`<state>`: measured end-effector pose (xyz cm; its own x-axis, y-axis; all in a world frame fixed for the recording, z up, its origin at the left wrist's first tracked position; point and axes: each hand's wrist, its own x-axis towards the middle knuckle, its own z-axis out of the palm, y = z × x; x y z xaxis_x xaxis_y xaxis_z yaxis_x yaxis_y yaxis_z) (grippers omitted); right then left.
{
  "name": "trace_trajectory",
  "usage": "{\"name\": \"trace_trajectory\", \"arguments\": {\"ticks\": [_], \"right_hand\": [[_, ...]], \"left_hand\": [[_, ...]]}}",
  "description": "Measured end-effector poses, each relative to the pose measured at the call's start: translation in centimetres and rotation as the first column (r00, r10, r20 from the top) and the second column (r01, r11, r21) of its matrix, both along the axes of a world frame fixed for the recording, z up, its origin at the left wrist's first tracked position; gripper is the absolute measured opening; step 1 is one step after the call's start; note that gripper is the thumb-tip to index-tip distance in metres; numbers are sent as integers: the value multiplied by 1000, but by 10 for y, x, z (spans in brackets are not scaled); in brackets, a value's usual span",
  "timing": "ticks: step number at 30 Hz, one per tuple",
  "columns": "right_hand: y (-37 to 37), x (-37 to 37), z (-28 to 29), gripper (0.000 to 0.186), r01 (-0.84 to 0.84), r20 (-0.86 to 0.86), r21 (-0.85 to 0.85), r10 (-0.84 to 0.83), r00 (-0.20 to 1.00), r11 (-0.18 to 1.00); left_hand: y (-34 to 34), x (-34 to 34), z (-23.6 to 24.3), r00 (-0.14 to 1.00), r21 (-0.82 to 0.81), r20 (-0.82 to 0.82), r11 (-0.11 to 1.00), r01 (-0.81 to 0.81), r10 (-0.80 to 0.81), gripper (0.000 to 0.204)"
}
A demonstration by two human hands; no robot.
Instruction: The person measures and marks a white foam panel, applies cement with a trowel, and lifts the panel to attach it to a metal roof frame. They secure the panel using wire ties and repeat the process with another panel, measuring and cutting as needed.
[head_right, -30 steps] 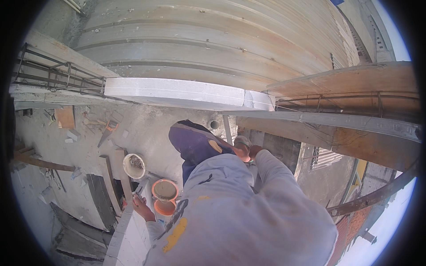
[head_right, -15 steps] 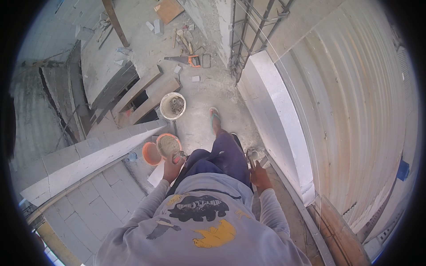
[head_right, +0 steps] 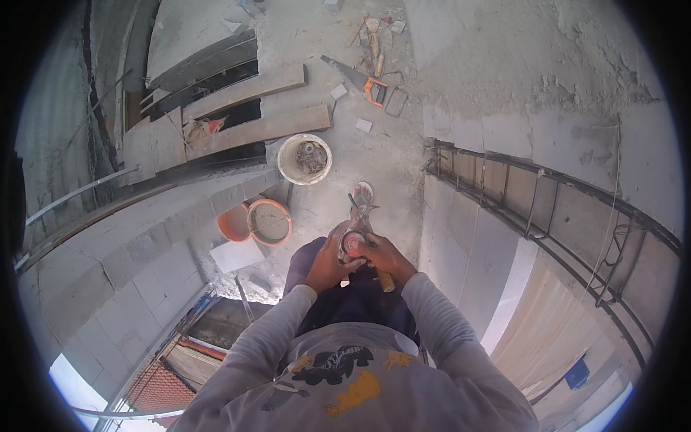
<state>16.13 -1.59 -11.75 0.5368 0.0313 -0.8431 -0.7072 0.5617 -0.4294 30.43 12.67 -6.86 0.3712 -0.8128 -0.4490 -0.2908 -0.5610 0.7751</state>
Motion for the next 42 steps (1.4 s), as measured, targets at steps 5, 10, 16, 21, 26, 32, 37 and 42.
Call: {"name": "trace_trajectory", "arguments": {"ticks": [5,10,16,21,26,32,37,42], "right_hand": [[0,48,-67,73,-223,-119,-92,211,970,971],[48,89,-67,98,-556,-162,-354,537,828,752],[137,108,-134,102,-560,38,-168,573,819,811],[189,119,-258,88,-521,81,-417,602,795,745],[210,171,-394,62,-640,-96,-652,793,602,407],[217,255,-458,41,-501,-164,-864,912,375,51],[214,275,-503,36,-261,-120,-965,939,323,-33],[197,275,-512,49,-211,-55,-977,952,300,10]], "left_hand": [[79,1,-59,936,289,-74,906,-310,344,92],[92,12,-76,163,630,-517,502,-593,840,60],[170,13,-142,-7,569,-525,345,-746,851,49],[260,27,-209,-17,576,-225,119,-809,974,40],[392,22,-301,234,663,106,107,-741,966,48],[500,3,-386,528,750,216,206,-628,821,56],[531,15,-440,700,715,165,404,-570,695,54],[557,26,-476,732,734,140,426,-529,667,65]]}}
